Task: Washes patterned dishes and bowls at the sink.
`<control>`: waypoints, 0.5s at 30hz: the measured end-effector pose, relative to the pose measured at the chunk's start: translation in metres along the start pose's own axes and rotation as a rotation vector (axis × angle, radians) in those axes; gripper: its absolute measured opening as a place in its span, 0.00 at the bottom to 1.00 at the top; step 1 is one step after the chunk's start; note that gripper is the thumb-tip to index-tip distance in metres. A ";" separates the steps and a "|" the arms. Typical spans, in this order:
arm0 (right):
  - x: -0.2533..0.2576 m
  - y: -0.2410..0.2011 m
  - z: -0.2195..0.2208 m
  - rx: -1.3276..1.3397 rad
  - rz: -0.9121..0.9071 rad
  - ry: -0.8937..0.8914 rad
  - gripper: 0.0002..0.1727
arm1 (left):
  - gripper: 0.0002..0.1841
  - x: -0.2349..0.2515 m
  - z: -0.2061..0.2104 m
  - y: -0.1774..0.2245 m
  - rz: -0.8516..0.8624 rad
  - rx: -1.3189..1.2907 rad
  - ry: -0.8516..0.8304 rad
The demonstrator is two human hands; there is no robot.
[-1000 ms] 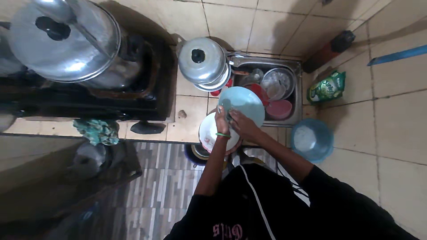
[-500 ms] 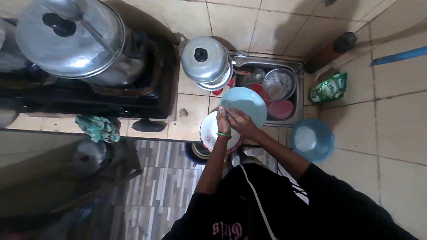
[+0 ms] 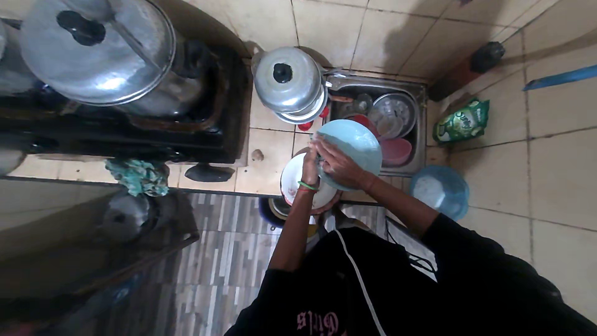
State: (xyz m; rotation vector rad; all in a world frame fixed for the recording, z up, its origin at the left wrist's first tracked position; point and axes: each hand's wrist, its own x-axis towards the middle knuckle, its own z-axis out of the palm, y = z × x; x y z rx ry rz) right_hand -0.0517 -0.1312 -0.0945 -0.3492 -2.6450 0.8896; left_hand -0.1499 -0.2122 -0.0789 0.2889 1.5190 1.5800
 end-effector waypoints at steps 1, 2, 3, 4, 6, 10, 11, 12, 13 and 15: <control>0.000 0.010 0.000 -0.059 0.020 -0.001 0.28 | 0.25 0.000 -0.001 -0.002 0.004 0.013 -0.009; 0.001 0.024 0.001 -0.143 0.064 0.010 0.28 | 0.27 -0.001 -0.002 -0.004 0.006 0.025 -0.011; 0.002 0.038 -0.002 -0.210 0.145 0.027 0.29 | 0.27 -0.002 -0.001 -0.005 0.008 0.037 0.005; 0.003 0.050 -0.004 -0.263 0.248 0.061 0.30 | 0.27 -0.003 0.001 -0.005 0.009 0.046 0.025; -0.005 0.049 -0.004 -0.315 0.451 0.134 0.33 | 0.27 -0.004 0.004 -0.005 0.017 0.052 0.076; -0.024 -0.016 -0.016 -0.149 0.650 -0.043 0.33 | 0.26 -0.001 0.010 -0.005 0.056 -0.012 0.197; -0.022 -0.032 -0.020 -0.062 0.670 -0.128 0.35 | 0.26 0.000 0.011 -0.005 0.039 -0.020 0.202; -0.018 -0.043 -0.019 0.023 0.656 -0.162 0.35 | 0.26 -0.001 0.012 -0.005 0.009 -0.023 0.198; -0.014 -0.049 -0.015 0.089 0.596 -0.129 0.34 | 0.26 -0.001 0.013 -0.005 -0.017 -0.023 0.192; -0.012 -0.047 -0.004 0.124 0.391 0.011 0.30 | 0.23 0.001 0.018 -0.005 -0.024 -0.019 0.194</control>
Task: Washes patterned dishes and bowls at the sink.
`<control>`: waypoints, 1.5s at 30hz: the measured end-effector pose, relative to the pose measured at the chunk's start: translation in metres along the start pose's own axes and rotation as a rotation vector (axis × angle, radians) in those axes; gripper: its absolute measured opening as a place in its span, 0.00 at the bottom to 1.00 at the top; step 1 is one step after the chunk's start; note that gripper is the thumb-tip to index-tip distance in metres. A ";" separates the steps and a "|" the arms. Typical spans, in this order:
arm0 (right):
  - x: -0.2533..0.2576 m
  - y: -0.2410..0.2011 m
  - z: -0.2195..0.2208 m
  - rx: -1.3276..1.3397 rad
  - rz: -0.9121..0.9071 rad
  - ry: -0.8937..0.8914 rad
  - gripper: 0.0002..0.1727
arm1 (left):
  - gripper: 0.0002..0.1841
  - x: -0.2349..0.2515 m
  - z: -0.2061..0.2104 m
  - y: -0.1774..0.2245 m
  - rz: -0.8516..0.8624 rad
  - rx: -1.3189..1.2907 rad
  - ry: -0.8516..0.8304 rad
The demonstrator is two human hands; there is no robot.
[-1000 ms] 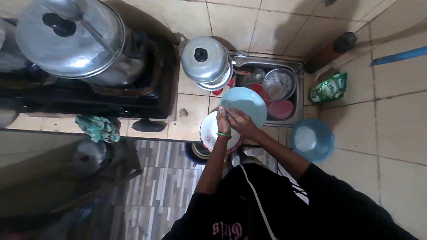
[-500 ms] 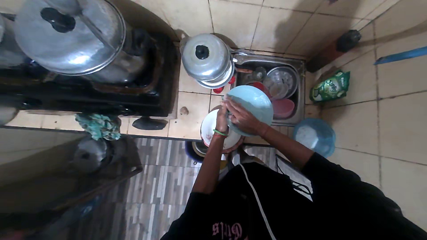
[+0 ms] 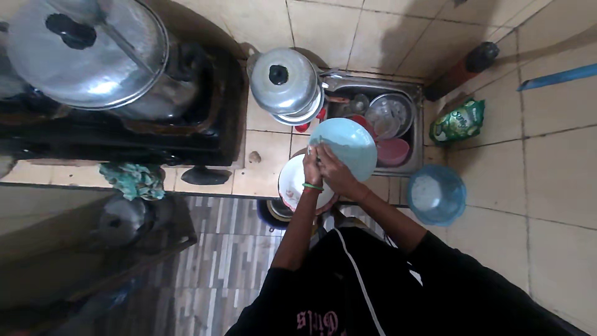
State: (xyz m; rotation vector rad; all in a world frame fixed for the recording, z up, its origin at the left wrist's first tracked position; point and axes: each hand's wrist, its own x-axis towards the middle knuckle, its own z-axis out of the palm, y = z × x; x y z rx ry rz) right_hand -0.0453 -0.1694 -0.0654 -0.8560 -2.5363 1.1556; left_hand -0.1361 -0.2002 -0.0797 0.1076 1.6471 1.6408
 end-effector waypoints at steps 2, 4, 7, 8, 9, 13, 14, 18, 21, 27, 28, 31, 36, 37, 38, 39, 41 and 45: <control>-0.003 0.009 0.001 -0.036 -0.151 0.079 0.23 | 0.24 0.001 -0.004 0.001 0.013 -0.012 -0.002; -0.008 0.026 -0.005 -0.131 -0.199 0.104 0.14 | 0.27 0.002 -0.010 0.004 0.035 0.034 -0.010; -0.001 0.058 -0.020 -0.337 -0.110 0.092 0.18 | 0.29 0.005 -0.015 0.004 0.077 0.097 -0.053; 0.006 0.069 -0.023 -0.388 -0.062 0.090 0.18 | 0.29 0.003 -0.016 0.004 0.067 0.108 -0.081; 0.015 0.076 -0.025 -0.431 -0.007 0.096 0.18 | 0.28 0.001 -0.014 0.002 0.043 0.109 -0.094; 0.045 0.062 -0.009 -0.347 0.073 0.243 0.21 | 0.26 -0.001 -0.003 -0.014 0.003 0.056 -0.178; 0.042 0.051 -0.001 -0.254 0.075 0.220 0.24 | 0.26 0.000 -0.001 -0.016 0.020 0.046 -0.176; 0.005 0.031 -0.001 0.008 -0.067 -0.086 0.28 | 0.27 0.010 -0.011 -0.002 0.066 0.073 -0.063; -0.004 0.068 -0.016 -0.211 -0.192 -0.123 0.26 | 0.27 0.014 -0.025 0.006 0.079 0.111 -0.010; 0.035 0.101 -0.023 -0.448 -0.129 0.146 0.27 | 0.26 0.008 -0.020 -0.004 -0.061 0.077 -0.189; 0.038 0.093 -0.017 -0.412 -0.187 0.153 0.27 | 0.26 0.007 -0.018 -0.004 -0.091 0.053 -0.225; 0.039 0.072 -0.005 -0.230 -0.406 0.050 0.25 | 0.24 0.011 -0.017 -0.003 -0.124 0.021 -0.290; 0.049 0.074 -0.017 -0.390 -0.052 0.056 0.29 | 0.27 0.011 -0.017 -0.003 -0.173 -0.032 -0.252; 0.054 0.067 -0.027 -0.363 0.093 0.007 0.32 | 0.28 0.011 -0.015 -0.002 -0.183 -0.035 -0.232; 0.059 0.058 -0.039 -0.300 0.206 -0.066 0.34 | 0.28 0.011 -0.015 -0.002 -0.180 -0.027 -0.223; 0.062 0.054 -0.051 -0.237 0.257 -0.138 0.36 | 0.28 0.012 -0.016 -0.003 -0.169 -0.012 -0.214; 0.058 0.055 -0.068 -0.227 0.205 -0.256 0.37 | 0.29 0.012 -0.019 -0.001 -0.165 -0.006 -0.193; 0.030 0.072 -0.045 -0.309 0.036 -0.109 0.41 | 0.28 0.012 -0.015 -0.002 -0.155 -0.115 -0.152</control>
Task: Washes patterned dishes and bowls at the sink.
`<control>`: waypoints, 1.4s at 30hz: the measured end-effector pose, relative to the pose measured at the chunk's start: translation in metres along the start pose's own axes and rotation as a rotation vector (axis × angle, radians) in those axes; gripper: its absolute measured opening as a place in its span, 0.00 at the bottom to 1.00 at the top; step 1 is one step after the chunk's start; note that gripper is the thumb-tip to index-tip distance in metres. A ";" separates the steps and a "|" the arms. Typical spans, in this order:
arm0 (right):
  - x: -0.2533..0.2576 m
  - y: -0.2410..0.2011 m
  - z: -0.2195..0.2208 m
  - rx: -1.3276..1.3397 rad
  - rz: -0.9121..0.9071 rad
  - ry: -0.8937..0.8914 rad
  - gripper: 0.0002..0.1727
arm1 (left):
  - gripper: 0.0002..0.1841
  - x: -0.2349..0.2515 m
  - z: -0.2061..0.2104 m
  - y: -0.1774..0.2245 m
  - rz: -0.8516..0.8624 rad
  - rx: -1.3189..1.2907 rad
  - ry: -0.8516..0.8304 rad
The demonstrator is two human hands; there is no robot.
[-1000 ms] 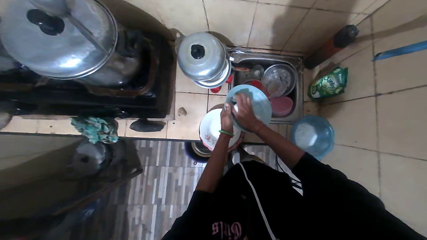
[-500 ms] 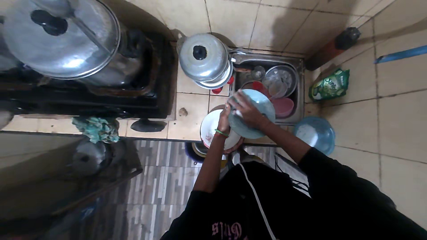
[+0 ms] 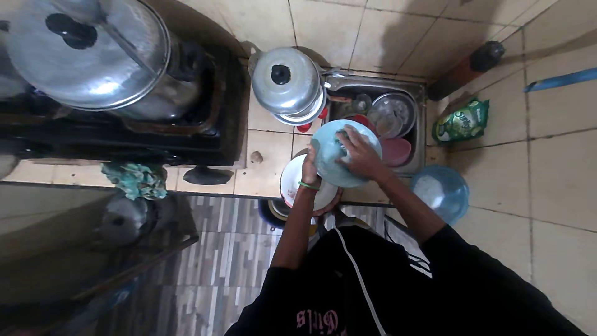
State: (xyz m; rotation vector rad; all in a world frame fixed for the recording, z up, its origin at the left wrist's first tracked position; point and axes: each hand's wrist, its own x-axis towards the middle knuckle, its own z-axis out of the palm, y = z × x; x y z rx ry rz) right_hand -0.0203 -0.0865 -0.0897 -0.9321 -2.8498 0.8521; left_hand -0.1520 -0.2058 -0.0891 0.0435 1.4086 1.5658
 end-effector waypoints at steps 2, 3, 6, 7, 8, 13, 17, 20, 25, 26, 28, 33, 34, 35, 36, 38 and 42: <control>-0.003 -0.018 0.023 0.094 0.031 0.148 0.35 | 0.27 -0.001 0.009 -0.006 0.008 -0.015 -0.020; -0.001 -0.030 0.032 0.151 0.062 0.192 0.34 | 0.27 0.000 0.013 -0.010 0.015 -0.010 -0.030; -0.005 -0.064 0.035 0.383 0.101 0.099 0.36 | 0.29 0.003 0.018 -0.021 0.092 0.008 -0.055; -0.011 -0.067 0.030 0.420 0.086 0.020 0.37 | 0.28 0.004 0.016 -0.021 0.114 0.017 -0.023; -0.018 -0.065 0.024 0.410 0.058 -0.058 0.36 | 0.26 0.005 0.014 -0.021 0.123 0.029 0.033; -0.026 0.014 0.029 0.048 -0.174 -0.009 0.27 | 0.27 0.005 -0.009 -0.006 0.056 0.126 0.069; -0.002 0.037 0.024 -0.067 -0.314 0.075 0.26 | 0.26 0.000 -0.014 0.002 -0.026 0.230 -0.106; 0.008 0.027 0.023 -0.073 -0.366 0.184 0.25 | 0.26 -0.001 -0.011 0.004 -0.029 0.260 -0.165; -0.007 -0.003 0.028 0.008 0.333 0.266 0.30 | 0.25 0.002 0.000 -0.006 0.102 0.177 0.091; -0.014 -0.016 0.029 0.053 0.369 0.210 0.32 | 0.26 0.002 0.003 -0.007 0.112 0.171 0.108; -0.021 -0.033 0.039 0.177 0.334 0.121 0.36 | 0.27 0.003 0.007 -0.012 0.098 0.167 0.098; -0.026 -0.051 0.014 0.347 -0.030 -0.198 0.34 | 0.25 0.015 0.000 -0.015 -0.030 0.106 0.027; -0.032 -0.045 0.006 0.249 -0.122 -0.271 0.34 | 0.27 0.018 -0.010 -0.008 -0.080 0.101 -0.028; -0.037 -0.036 -0.004 0.145 -0.225 -0.325 0.34 | 0.28 0.021 -0.020 0.002 -0.126 0.116 -0.071; -0.041 -0.025 -0.013 0.071 -0.333 -0.331 0.31 | 0.27 0.025 -0.028 0.012 -0.167 0.129 -0.097; -0.045 -0.006 -0.029 0.009 -0.495 -0.248 0.26 | 0.25 0.029 -0.043 0.028 -0.259 0.132 -0.176; -0.026 0.002 -0.058 0.059 -0.613 -0.178 0.14 | 0.24 0.035 -0.036 0.045 -0.339 0.052 -0.219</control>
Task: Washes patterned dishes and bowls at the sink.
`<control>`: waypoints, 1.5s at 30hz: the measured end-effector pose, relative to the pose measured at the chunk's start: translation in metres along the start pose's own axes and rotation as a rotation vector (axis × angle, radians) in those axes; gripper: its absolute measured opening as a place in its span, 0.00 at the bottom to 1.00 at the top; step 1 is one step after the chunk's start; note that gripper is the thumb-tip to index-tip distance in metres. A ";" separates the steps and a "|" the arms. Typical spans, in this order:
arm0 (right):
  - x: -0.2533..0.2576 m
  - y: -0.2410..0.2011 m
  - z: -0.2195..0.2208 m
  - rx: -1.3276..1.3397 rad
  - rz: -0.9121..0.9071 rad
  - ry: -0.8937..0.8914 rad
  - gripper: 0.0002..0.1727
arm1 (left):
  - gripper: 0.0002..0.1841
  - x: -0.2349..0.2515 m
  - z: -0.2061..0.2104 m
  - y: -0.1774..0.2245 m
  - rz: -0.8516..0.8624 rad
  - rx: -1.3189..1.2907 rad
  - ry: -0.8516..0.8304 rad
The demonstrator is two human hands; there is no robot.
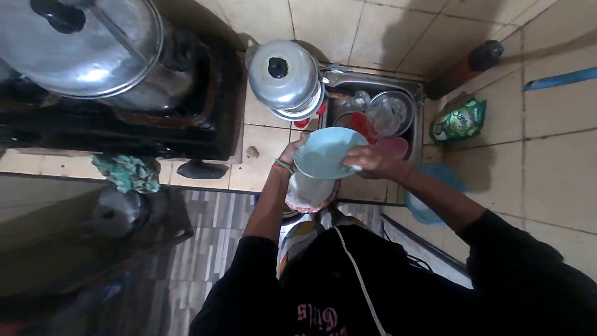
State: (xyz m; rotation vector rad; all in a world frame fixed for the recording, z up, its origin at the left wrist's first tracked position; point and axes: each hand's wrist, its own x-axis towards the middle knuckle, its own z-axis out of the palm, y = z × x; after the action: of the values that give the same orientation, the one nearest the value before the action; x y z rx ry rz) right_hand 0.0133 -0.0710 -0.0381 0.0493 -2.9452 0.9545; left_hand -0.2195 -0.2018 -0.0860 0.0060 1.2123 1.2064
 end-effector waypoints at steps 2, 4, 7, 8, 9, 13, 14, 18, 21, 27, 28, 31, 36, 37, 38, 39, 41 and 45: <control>0.014 -0.007 -0.026 0.110 0.051 -0.058 0.11 | 0.29 0.006 0.010 0.001 0.031 -0.141 -0.015; 0.021 -0.007 -0.047 0.314 0.128 -0.004 0.13 | 0.44 0.023 0.013 -0.009 0.029 -0.303 -0.125; 0.022 0.003 -0.068 0.643 0.466 0.250 0.19 | 0.53 0.039 0.027 -0.023 0.099 -0.216 -0.164; 0.021 0.008 -0.070 0.736 0.599 0.358 0.19 | 0.46 0.038 0.029 -0.029 0.174 -0.157 -0.176; 0.018 0.014 -0.070 0.831 0.732 0.459 0.21 | 0.35 0.036 0.030 -0.033 0.249 -0.109 -0.184; 0.004 0.059 -0.021 1.193 0.826 0.901 0.19 | 0.15 0.022 0.040 -0.034 0.339 -0.265 -0.153; 0.002 0.070 -0.006 1.224 0.835 0.985 0.19 | 0.16 0.017 0.047 -0.032 0.348 -0.293 -0.136; 0.017 0.080 0.015 0.653 1.131 1.159 0.21 | 0.13 -0.002 0.079 -0.033 0.381 -0.217 0.084; 0.044 0.066 0.017 0.265 0.852 1.117 0.19 | 0.13 -0.011 0.096 -0.034 0.429 -0.049 0.142; 0.072 0.020 0.036 -0.096 0.211 0.722 0.16 | 0.10 -0.010 0.090 -0.028 0.462 0.000 0.217; 0.070 0.025 0.035 -0.086 0.166 0.706 0.15 | 0.10 -0.012 0.088 -0.027 0.462 -0.011 0.213; 0.067 0.046 0.015 0.081 0.522 0.709 0.15 | 0.09 -0.018 0.081 -0.025 0.433 -0.088 0.205; 0.076 0.029 0.024 0.053 0.759 0.936 0.18 | 0.07 -0.017 0.086 -0.024 0.432 -0.185 0.251; 0.077 0.012 0.030 0.035 0.671 0.910 0.23 | 0.07 -0.017 0.086 -0.023 0.421 -0.208 0.254; 0.075 -0.002 0.037 0.024 0.577 0.865 0.28 | 0.08 -0.016 0.084 -0.022 0.408 -0.233 0.257; 0.070 -0.011 0.044 0.012 0.498 0.823 0.30 | 0.08 -0.015 0.081 -0.021 0.399 -0.257 0.251; 0.056 -0.009 0.053 -0.018 0.409 0.855 0.23 | 0.09 -0.014 0.074 -0.016 0.410 -0.286 0.205; 0.043 0.030 0.035 -0.022 0.458 1.073 0.18 | 0.10 -0.023 0.073 -0.007 0.453 -0.284 0.175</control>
State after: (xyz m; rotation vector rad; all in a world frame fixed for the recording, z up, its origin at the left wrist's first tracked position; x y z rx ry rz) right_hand -0.0318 -0.0686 -0.0818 -0.8683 -1.9647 0.6484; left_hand -0.1598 -0.1797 -0.0433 -0.0390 1.2168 1.8007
